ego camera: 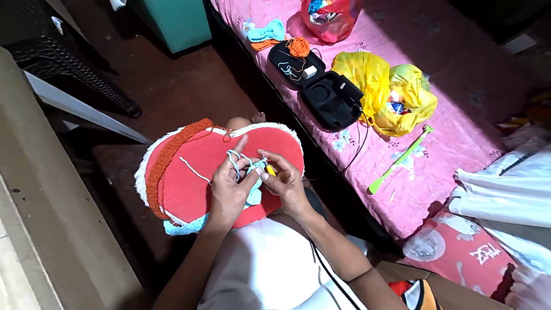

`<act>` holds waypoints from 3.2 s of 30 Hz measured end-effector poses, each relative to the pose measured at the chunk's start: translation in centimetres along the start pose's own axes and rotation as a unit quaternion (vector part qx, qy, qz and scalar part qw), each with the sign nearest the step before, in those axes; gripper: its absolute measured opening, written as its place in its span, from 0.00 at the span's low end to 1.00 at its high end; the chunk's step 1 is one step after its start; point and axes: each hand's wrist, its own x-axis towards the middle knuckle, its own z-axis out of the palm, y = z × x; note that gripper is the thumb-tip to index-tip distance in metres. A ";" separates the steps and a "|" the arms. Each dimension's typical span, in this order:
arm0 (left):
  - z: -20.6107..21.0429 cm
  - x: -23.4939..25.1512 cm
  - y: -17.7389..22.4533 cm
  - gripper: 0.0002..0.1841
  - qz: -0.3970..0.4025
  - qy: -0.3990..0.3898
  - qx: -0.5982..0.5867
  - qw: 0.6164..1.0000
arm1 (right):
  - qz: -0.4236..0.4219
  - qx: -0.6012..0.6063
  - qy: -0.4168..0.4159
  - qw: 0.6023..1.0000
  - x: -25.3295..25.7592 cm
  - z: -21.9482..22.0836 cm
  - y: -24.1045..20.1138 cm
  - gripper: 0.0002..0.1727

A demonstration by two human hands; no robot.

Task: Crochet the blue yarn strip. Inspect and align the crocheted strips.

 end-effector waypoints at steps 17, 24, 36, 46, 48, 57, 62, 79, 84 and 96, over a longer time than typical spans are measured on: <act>-2.4 2.8 0.5 0.29 0.040 -0.072 0.152 0.985 | 0.003 0.033 0.040 0.999 0.4 -0.9 -0.6 0.23; -6.7 7.1 1.8 0.14 0.088 -0.122 0.338 0.929 | -0.043 -0.066 0.032 0.996 0.0 -2.6 -0.6 0.23; -4.7 6.5 4.2 0.13 0.057 -0.286 0.120 0.949 | -0.064 -0.194 0.075 0.976 0.3 -4.2 -0.5 0.24; -6.2 4.8 -0.6 0.15 -0.051 -0.177 -0.121 0.975 | 0.028 0.117 0.079 0.990 0.5 -3.7 -1.0 0.26; -4.5 4.5 -0.6 0.12 -0.068 -0.084 -0.304 0.946 | 0.024 0.122 0.071 0.990 0.3 -3.2 -0.9 0.28; -1.7 4.5 -2.5 0.15 0.053 0.025 0.335 0.940 | -0.015 0.112 0.059 0.992 -0.5 -2.4 -0.4 0.26; -4.7 4.2 -1.2 0.16 -0.050 -0.153 -0.098 0.982 | 0.015 0.153 0.080 0.985 0.0 -3.5 -0.5 0.28; 0.7 1.5 -1.2 0.51 -0.100 -0.041 -0.113 0.988 | 0.055 0.063 0.033 0.996 -0.5 -3.1 0.1 0.20; 0.4 1.3 -0.7 0.45 -0.090 -0.017 -0.109 0.990 | 0.061 0.040 0.007 0.997 -0.2 -4.4 -0.1 0.19; 0.0 0.9 -0.6 0.39 -0.069 0.015 -0.104 0.992 | -0.246 -0.478 -0.044 0.842 -0.1 -5.5 -1.1 0.17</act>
